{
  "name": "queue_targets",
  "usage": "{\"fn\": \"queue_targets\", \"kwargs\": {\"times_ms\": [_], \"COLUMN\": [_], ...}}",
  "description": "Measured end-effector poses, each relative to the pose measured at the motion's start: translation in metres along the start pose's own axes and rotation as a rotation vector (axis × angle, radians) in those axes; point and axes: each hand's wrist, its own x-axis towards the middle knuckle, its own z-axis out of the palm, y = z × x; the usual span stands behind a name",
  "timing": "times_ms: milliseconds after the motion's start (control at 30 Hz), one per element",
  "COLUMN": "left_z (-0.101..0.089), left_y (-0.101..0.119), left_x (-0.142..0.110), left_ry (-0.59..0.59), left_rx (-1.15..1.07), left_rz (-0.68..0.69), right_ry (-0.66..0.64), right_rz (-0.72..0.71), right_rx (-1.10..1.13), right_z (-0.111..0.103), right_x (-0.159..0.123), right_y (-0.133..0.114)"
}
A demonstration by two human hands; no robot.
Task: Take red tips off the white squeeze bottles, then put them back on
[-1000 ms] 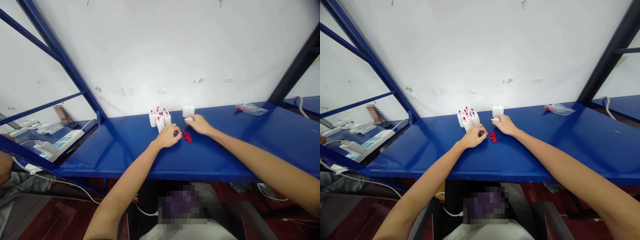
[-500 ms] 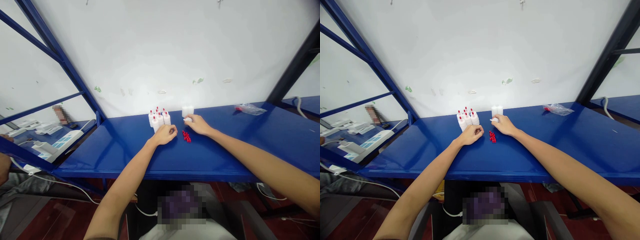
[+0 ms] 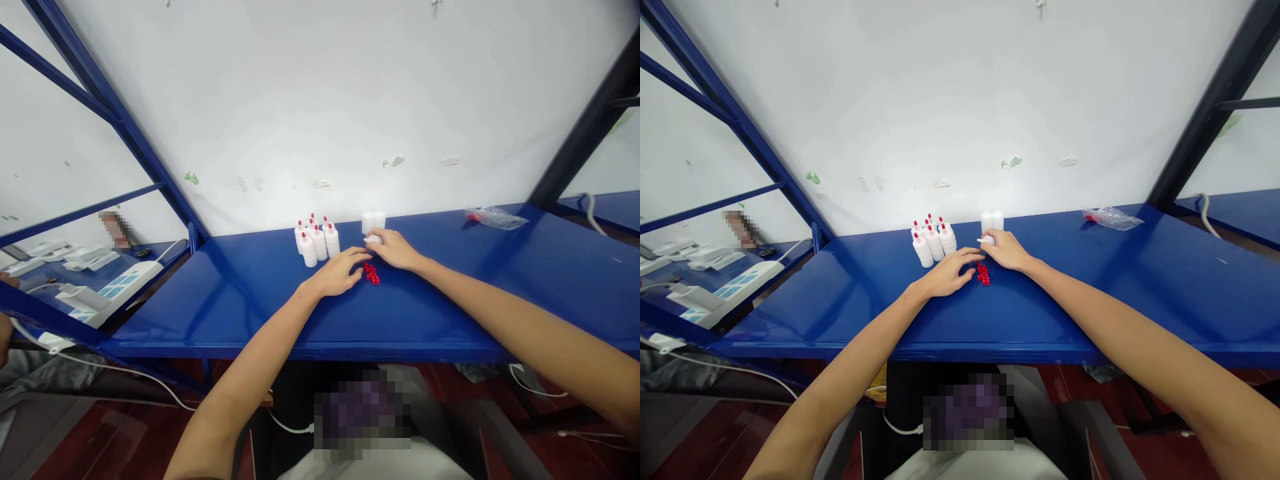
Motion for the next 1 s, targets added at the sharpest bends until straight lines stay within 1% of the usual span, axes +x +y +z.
{"fn": "queue_targets", "kwargs": {"times_ms": [133, 500, 733, 1000], "left_z": [0.0034, 0.0041, 0.0019, -0.0027], "left_y": [0.0031, 0.0044, 0.0079, 0.0055], "left_x": [0.002, 0.0029, 0.0037, 0.001], "left_ry": [-0.056, -0.068, -0.068, -0.063], "left_rx": [-0.007, 0.039, 0.064, 0.058], "left_rz": [-0.018, 0.008, -0.005, -0.034], "right_ry": [-0.002, -0.016, -0.015, -0.026], "right_rz": [-0.015, -0.009, -0.012, -0.008], "right_rx": [0.007, 0.002, -0.012, -0.012], "right_z": [0.0, 0.0, 0.0008, 0.0005], "right_x": [0.0003, 0.0003, 0.0006, 0.0009], "right_y": [0.0012, 0.0006, 0.0016, 0.0009]}}
